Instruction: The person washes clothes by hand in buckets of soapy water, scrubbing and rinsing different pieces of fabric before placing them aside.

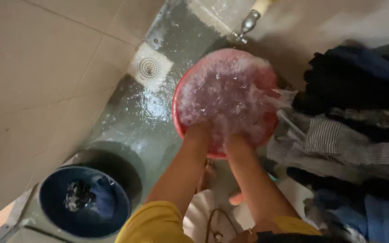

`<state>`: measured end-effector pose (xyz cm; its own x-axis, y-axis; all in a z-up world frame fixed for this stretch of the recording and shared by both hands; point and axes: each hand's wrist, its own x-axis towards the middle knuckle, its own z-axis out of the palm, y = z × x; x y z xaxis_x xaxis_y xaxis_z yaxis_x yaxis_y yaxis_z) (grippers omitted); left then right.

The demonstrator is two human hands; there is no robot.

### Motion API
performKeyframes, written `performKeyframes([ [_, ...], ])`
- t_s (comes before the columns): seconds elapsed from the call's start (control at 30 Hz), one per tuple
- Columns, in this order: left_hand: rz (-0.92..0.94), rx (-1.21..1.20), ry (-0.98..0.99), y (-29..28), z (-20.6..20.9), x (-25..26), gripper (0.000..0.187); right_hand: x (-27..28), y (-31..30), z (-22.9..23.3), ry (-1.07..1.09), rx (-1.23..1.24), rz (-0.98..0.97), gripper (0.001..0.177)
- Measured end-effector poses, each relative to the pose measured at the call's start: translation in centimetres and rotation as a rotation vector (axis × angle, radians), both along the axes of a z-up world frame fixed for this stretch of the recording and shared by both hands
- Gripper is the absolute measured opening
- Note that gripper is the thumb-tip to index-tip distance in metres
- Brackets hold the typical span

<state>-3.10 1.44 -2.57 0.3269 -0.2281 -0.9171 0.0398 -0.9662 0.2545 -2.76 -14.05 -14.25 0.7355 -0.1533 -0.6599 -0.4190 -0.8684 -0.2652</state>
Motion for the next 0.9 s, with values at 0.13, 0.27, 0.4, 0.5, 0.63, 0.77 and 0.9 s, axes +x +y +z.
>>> performKeyframes([
  [0.13, 0.047, -0.013, -0.048, -0.9, 3.1, 3.3, 0.068, -0.1, -0.3, 3.2, -0.081, 0.036, -0.015, 0.079],
  [0.27, 0.174, 0.048, -0.407, -0.8, 11.2, 4.8, 0.064, -1.4, -0.2, 12.5, -0.436, 0.139, -0.042, 0.082],
  [0.4, 0.301, 0.006, -1.064, 1.7, 19.6, 0.4, 0.060, -4.7, -2.2, 25.0, -0.806, 0.341, -0.032, 0.086],
  [0.5, 0.037, -0.076, -0.617, 0.9, 27.6, -3.0, 0.019, -8.6, -2.4, 34.3, -0.725, 0.506, -0.177, 0.080],
  [0.63, 0.495, -0.770, -1.062, -2.5, 46.5, -6.2, 0.039, -10.0, -2.2, 45.8, -0.722, 0.640, -0.324, 0.041],
  [0.77, 0.947, -0.942, -0.983, -3.3, 57.9, -5.0, 0.055, -8.7, -2.4, 59.6, -0.844, 0.589, -0.321, 0.012],
  [0.9, 1.839, -0.825, 0.247, -2.5, 55.1, -3.1, 0.097, -6.5, -1.1, 69.9, -1.029, 0.276, -0.086, 0.008],
])
